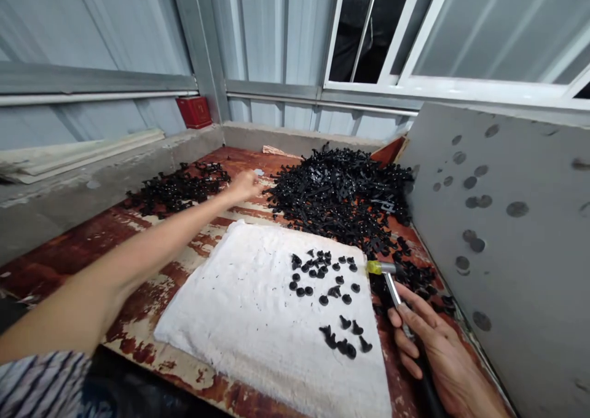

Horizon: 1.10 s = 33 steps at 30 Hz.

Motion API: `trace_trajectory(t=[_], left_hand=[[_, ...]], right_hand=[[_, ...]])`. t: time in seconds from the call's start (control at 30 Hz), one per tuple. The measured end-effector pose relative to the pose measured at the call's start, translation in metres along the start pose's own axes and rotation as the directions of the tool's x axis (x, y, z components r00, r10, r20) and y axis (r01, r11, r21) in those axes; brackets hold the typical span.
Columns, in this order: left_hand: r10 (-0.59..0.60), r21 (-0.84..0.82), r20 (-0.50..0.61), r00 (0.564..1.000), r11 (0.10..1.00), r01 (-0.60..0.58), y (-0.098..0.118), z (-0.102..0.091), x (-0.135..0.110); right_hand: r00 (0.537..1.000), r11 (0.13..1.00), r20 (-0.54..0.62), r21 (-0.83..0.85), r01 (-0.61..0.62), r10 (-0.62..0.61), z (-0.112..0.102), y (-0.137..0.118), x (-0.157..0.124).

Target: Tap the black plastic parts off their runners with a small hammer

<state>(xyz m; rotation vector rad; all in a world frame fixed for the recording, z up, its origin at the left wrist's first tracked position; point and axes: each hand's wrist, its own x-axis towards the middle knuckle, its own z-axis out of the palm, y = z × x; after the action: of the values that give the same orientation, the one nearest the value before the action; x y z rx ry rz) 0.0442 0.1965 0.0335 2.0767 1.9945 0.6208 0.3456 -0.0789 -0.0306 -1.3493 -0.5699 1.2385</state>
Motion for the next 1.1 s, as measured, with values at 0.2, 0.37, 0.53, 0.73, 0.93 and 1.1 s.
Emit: trace_trajectory(t=[0.2,0.37,0.53,0.73,0.93,1.1], left_hand=[[0.043,-0.039,0.122,0.992,0.999,-0.038,0.053,0.065,0.013],[0.095,-0.012,0.171,0.981,0.995,-0.094,0.069,0.073,0.008],[0.274,-0.069,0.239,0.931,0.962,-0.265,0.066,0.062,-0.014],[0.468,-0.197,0.296,0.833,0.883,-0.426,0.036,0.042,-0.041],[0.556,-0.322,0.235,0.798,0.819,-0.476,0.017,0.031,-0.069],[0.586,-0.275,0.163,0.794,0.799,-0.534,0.013,0.017,-0.091]], right_hand=[[0.994,0.997,-0.095,0.045,-0.056,0.06,0.002,-0.002,0.001],[0.996,0.998,-0.075,0.048,-0.041,0.044,0.003,-0.002,0.001],[0.999,0.999,-0.019,0.042,-0.031,0.032,-0.003,-0.001,0.003],[0.999,0.998,-0.002,0.048,-0.043,0.043,-0.005,-0.001,0.003],[0.999,0.997,-0.013,0.07,-0.044,0.045,-0.002,-0.003,0.002],[0.999,0.996,0.034,0.087,-0.018,0.015,-0.006,-0.001,0.001]])
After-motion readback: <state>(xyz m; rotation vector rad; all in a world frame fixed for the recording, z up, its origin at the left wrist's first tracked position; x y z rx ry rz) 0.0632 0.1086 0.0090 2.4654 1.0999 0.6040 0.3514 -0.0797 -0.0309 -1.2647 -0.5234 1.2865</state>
